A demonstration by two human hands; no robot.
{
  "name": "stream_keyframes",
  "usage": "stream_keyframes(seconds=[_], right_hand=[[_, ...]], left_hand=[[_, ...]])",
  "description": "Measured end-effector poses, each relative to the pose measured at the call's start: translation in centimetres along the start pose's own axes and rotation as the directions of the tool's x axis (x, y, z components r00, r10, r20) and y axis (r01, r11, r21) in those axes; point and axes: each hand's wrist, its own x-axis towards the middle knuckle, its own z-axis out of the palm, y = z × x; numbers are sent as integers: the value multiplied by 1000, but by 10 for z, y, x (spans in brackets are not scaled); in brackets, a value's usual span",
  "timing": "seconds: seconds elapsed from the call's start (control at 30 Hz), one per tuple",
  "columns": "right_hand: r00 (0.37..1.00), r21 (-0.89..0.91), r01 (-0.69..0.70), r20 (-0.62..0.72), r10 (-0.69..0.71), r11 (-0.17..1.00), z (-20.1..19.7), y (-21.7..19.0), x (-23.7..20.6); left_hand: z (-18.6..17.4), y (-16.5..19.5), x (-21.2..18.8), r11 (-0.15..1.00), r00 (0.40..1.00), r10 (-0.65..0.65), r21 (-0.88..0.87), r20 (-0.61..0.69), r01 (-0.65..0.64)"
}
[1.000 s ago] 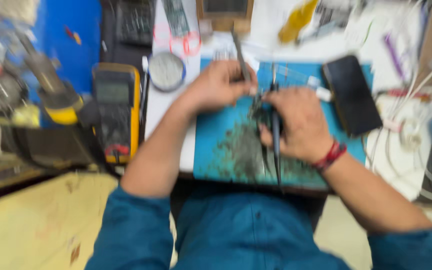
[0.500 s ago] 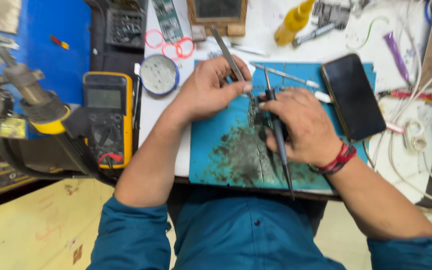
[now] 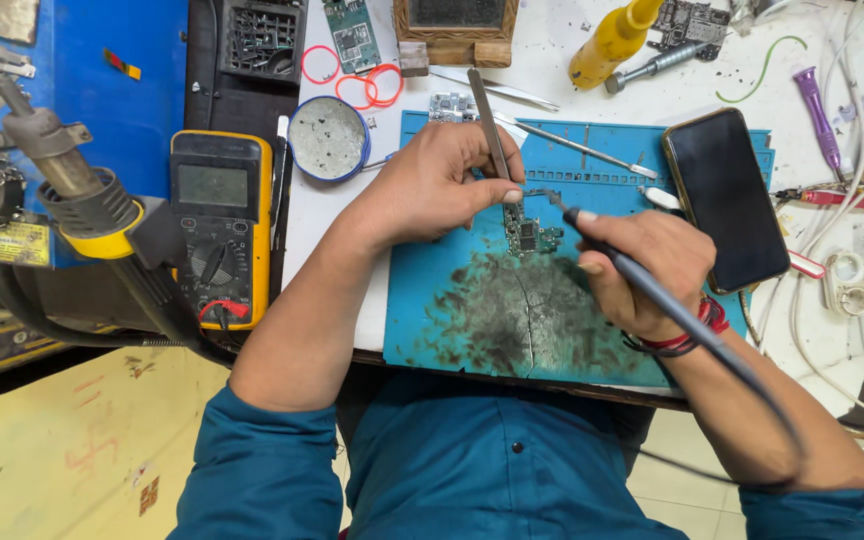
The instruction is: The person uses a soldering iron and tweezers to apply solder to a small circuit board on a blue mat. They repeatedly heat and adjust tiny components while holding the board steady. A smartphone is briefly moved aside during the process.
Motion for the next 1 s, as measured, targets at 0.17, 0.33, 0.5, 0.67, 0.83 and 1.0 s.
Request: stream_keyframes(seconds=[0.17, 0.33, 0.5, 0.67, 0.83, 1.0], right_hand=[[1000, 85, -1, 30, -1, 996, 4, 2, -6], [997, 96, 13, 71, -20, 995, 8, -1, -2], [996, 77, 12, 84, -18, 997, 9, -2, 0], [996, 81, 5, 88, -13, 997, 9, -3, 1], [996, 97, -1, 87, -8, 995, 10, -2, 0], [995, 76, 15, 93, -22, 997, 10, 0, 0]], left_hand=[[1, 0, 2, 969, 977, 205, 153, -49, -196], [2, -5, 2, 957, 974, 224, 196, -38, -212], [3, -5, 2, 957, 971, 236, 182, -38, -225], [3, -4, 2, 948, 965, 262, 193, -32, -251], [3, -5, 2, 952, 970, 241, 203, -31, -230], [3, -4, 3, 950, 969, 247, 203, -32, -236]])
